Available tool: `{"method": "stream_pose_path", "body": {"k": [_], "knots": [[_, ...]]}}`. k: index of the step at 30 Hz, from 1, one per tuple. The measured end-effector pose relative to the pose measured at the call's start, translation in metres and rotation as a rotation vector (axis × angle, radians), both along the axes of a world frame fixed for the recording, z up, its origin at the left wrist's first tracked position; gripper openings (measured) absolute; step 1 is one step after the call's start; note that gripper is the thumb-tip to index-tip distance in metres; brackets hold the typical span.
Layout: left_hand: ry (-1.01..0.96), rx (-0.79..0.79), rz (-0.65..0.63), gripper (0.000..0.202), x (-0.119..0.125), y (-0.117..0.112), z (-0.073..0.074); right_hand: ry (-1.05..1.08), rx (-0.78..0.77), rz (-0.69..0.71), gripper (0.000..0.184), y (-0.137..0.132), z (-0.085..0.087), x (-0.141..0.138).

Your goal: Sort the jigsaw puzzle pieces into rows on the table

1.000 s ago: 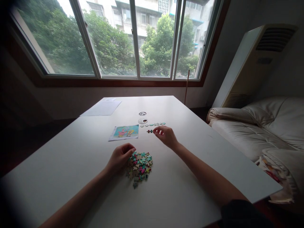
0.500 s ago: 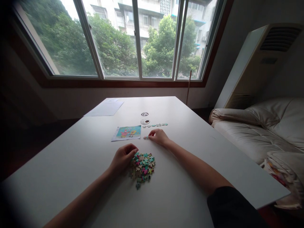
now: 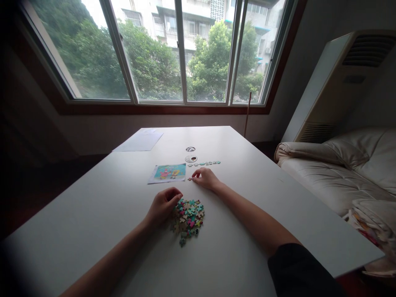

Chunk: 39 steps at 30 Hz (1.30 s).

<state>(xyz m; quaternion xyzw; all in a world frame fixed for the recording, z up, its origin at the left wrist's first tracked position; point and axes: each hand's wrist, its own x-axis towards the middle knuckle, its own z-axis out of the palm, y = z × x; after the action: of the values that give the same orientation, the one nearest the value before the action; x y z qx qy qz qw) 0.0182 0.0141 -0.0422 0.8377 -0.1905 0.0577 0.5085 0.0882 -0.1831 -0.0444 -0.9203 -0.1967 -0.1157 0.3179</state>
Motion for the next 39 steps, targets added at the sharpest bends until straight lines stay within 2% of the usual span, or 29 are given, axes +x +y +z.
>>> {"method": "stream_pose_path", "body": {"k": [6, 10, 16, 18, 23, 31, 39], "knots": [[-0.002, 0.010, 0.001, 0.019, 0.000, 0.000, 0.000, -0.003, 0.013, -0.008, 0.013, -0.001, 0.004, -0.001], [-0.008, 0.017, 0.003, 0.019, 0.001, 0.000, -0.001, 0.015, 0.029, 0.021, 0.012, -0.007, 0.008, -0.017], [-0.026, 0.047, 0.009, 0.021, 0.001, 0.000, -0.001, 0.183, 0.002, 0.332, 0.016, -0.026, 0.018, -0.056], [-0.039, 0.066, 0.010, 0.020, 0.000, -0.001, 0.002, 0.193, 0.000, 0.377, 0.016, -0.029, 0.020, -0.066], [-0.092, 0.128, -0.024, 0.016, -0.002, -0.004, 0.007, 0.165, 0.022, 0.356, 0.014, -0.028, 0.018, -0.079], [-0.230, 0.386, -0.215, 0.025, 0.000, 0.001, 0.000, 0.119, -0.064, 0.342, 0.009, -0.028, 0.016, -0.080], [-0.246, 0.490, -0.308, 0.024, -0.004, 0.003, 0.011, 0.079, -0.123, 0.314, 0.007, -0.030, 0.016, -0.080]]}}
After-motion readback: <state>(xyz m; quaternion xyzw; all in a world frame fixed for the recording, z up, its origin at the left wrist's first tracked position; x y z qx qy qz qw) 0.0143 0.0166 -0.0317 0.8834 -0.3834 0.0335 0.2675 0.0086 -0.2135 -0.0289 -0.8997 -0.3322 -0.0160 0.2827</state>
